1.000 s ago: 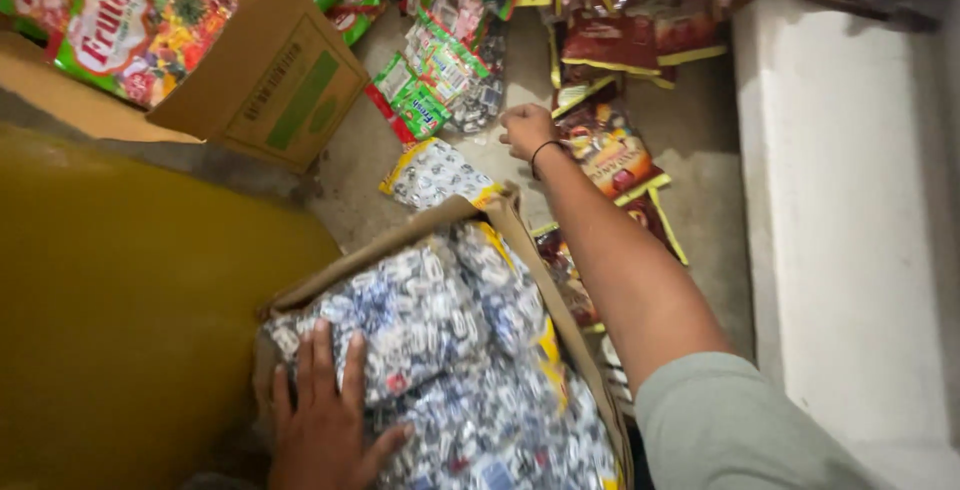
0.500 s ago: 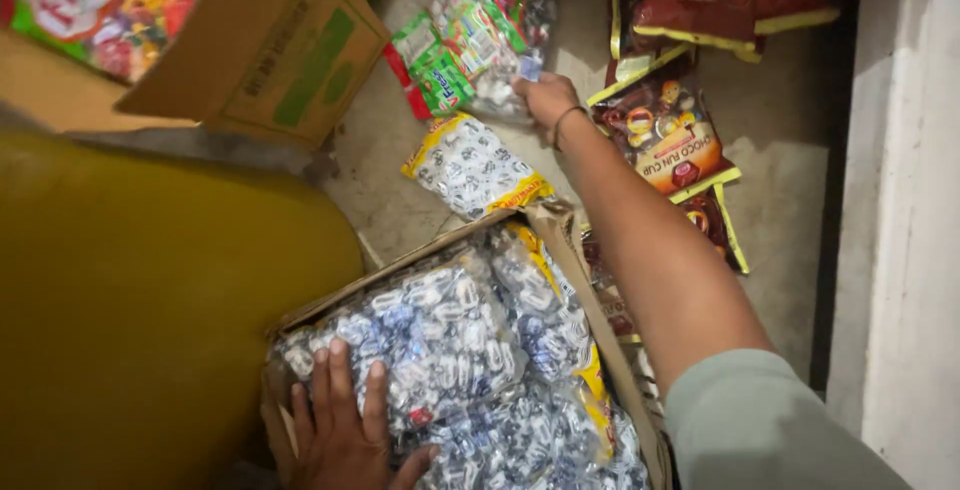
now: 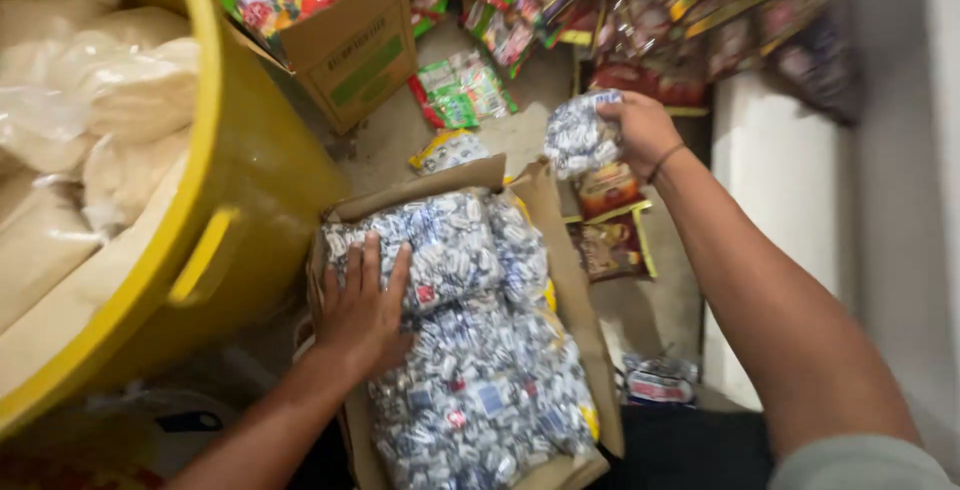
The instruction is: The person sorts various bags of snacks and candies and packs them into a cardboard box on the floor.
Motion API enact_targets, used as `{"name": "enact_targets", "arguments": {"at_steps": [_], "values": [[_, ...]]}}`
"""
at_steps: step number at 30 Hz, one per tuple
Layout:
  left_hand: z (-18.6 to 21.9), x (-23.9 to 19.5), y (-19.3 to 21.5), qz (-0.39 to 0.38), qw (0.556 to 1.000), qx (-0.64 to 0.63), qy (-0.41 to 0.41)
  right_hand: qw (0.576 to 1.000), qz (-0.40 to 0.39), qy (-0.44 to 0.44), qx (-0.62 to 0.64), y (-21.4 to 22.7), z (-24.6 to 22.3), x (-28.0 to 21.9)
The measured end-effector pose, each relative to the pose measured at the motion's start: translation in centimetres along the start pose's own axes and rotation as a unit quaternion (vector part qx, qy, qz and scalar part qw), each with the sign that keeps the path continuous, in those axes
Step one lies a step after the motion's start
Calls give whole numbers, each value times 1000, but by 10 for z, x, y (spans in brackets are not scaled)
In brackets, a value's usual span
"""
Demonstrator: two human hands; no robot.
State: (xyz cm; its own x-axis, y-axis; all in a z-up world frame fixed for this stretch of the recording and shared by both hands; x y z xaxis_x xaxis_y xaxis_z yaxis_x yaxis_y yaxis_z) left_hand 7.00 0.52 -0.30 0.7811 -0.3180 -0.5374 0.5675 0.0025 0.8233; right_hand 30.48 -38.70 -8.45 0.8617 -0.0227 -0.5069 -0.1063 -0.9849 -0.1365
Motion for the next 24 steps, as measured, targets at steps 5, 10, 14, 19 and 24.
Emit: {"name": "enact_targets", "arguments": {"at_steps": [5,10,14,19,24], "values": [[27,-4,14,78,993,-57,-61,996,-45,77,-6,-33,-69,-136],[57,23,11,49,895,-435,-88,986,-103,104,86,-106,-102,-275],[99,-18,56,-130,486,-856,-120,978,-141,101,116,-128,-64,-319],[79,-38,79,-12,491,-861,-133,950,-252,162,-82,-150,-35,-344],[68,-35,96,33,475,-861,-180,963,-259,22,77,-169,-45,-325]]}}
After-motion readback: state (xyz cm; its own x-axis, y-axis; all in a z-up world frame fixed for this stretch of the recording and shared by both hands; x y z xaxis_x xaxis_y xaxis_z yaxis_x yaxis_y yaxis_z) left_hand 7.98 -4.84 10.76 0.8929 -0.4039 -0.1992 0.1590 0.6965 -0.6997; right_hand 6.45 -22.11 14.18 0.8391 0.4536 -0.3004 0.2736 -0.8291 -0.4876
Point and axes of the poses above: each hand's wrist, its own x-axis towards the middle knuckle, its own y-axis out of the back of the hand, z = x × y, the point moved 9 cm from there along x, towards the middle knuckle, and after that the axes turned 5 degrees about -y, right-handed, at the moved point
